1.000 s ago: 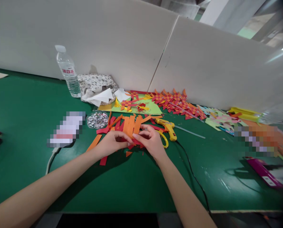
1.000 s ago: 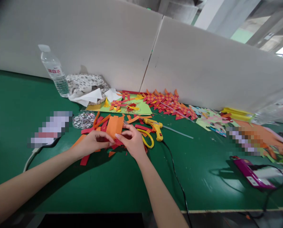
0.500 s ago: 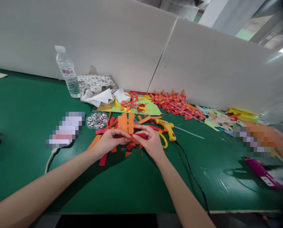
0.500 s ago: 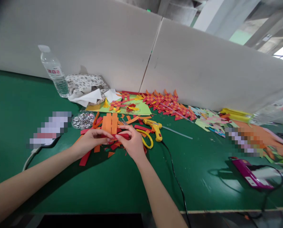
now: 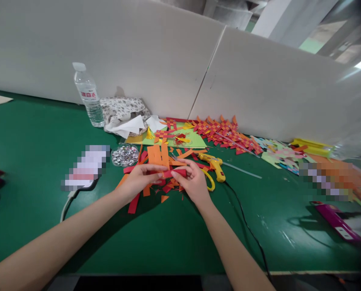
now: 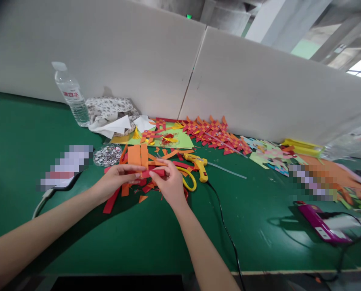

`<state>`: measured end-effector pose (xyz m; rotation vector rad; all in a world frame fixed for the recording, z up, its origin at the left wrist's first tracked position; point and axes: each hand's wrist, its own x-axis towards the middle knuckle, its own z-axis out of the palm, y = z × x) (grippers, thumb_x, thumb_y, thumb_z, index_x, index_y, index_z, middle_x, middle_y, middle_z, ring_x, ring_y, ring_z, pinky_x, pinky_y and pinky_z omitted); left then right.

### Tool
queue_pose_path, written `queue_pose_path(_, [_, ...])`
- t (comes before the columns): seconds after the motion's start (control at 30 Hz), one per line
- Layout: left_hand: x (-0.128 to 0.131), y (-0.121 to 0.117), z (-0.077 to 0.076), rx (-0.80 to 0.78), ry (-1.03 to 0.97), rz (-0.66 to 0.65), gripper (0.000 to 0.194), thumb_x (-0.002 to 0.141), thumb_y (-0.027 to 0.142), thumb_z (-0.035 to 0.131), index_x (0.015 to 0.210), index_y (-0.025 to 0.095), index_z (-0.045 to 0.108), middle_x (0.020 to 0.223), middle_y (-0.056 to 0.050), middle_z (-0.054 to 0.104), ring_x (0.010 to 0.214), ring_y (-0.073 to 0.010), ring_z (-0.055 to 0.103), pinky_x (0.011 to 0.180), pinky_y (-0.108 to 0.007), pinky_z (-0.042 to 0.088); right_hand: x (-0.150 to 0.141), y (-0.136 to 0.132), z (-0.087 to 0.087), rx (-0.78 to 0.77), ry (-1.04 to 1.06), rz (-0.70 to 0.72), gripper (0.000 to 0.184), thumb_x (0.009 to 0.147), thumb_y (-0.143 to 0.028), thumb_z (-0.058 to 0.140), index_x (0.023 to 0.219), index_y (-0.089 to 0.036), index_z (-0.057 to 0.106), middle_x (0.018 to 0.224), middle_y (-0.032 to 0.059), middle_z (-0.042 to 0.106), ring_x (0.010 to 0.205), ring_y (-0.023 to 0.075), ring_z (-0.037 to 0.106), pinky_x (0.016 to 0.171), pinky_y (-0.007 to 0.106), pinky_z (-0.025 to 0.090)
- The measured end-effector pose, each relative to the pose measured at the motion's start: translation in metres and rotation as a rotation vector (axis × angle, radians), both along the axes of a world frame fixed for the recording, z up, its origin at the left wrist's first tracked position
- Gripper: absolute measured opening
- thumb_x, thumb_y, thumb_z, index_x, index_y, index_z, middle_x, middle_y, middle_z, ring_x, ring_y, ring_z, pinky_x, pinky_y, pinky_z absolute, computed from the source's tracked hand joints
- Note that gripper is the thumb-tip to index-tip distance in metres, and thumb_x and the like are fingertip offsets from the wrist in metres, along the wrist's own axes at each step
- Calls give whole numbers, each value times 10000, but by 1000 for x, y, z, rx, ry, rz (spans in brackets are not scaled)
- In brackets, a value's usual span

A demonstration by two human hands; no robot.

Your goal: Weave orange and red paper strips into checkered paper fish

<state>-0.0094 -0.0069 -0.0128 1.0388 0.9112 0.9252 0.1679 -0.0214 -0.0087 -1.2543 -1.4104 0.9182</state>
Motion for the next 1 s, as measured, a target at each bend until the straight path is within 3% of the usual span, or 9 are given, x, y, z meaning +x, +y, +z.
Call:
queue_pose_path(0.1, [-5,5,1,50,-57,191,304,638,233,731,933,162,715,1012,-73,709,791,-156,662,758,-272,528,-1,0,-3,52,6,-118,429,695,-306,682,1067,-210,492,809,15,656,664,139,611,569,241,482])
queue_pose_path(0.2, [-12,15,1,44,-131,371,334,617,225,738,936,130,712,941,-85,720,772,-156,663,733,-253,521,-5,-4,-6,110,-146,-91,339,736,-283,645,1036,-211,505,776,7,644,615,128,583,525,226,447])
queue_pose_path(0.3, [-18,23,0,31,-205,467,338,578,200,753,906,126,717,866,-79,726,746,-148,660,692,-234,514,-17,-14,-4,155,-331,111,290,782,-222,588,1059,-221,505,810,8,675,655,132,616,599,239,472])
queue_pose_path(0.4, [-20,26,0,29,-234,511,304,572,177,747,871,129,722,849,-70,724,726,-133,653,679,-221,509,-34,-25,2,267,-587,403,419,817,-147,527,1211,-251,432,921,-2,691,821,140,641,719,247,475])
queue_pose_path(0.53, [-20,25,0,43,-252,499,265,604,182,731,866,143,722,867,-55,720,752,-121,646,671,-195,504,-60,-33,8,650,-1084,669,453,847,-83,426,1287,-179,375,985,53,674,748,174,622,594,285,450])
queue_pose_path(0.63, [-21,24,1,60,-246,491,270,609,198,729,874,143,720,904,-63,717,786,-139,653,673,-206,508,-75,-32,8,817,-1305,616,317,878,-110,389,1186,-153,446,831,43,662,621,178,585,506,302,407])
queue_pose_path(0.77, [-23,27,2,40,-256,539,262,578,165,725,838,135,720,833,-63,721,748,-153,666,651,-221,513,-86,-24,4,878,-1400,617,143,862,-107,422,950,-159,522,715,24,626,606,181,576,507,305,407])
queue_pose_path(0.9, [-24,28,3,43,-263,545,256,581,155,715,836,134,717,811,-60,720,735,-152,670,631,-213,512,-81,-18,4,927,-1371,637,135,866,-84,416,889,-161,523,688,18,617,623,175,575,550,302,415])
queue_pose_path(1.0, [-25,29,3,41,-252,544,270,582,152,709,852,135,716,813,-61,723,731,-149,668,650,-222,514,-69,-15,11,874,-1239,581,134,878,-120,427,906,-173,547,733,17,638,638,162,580,548,283,407])
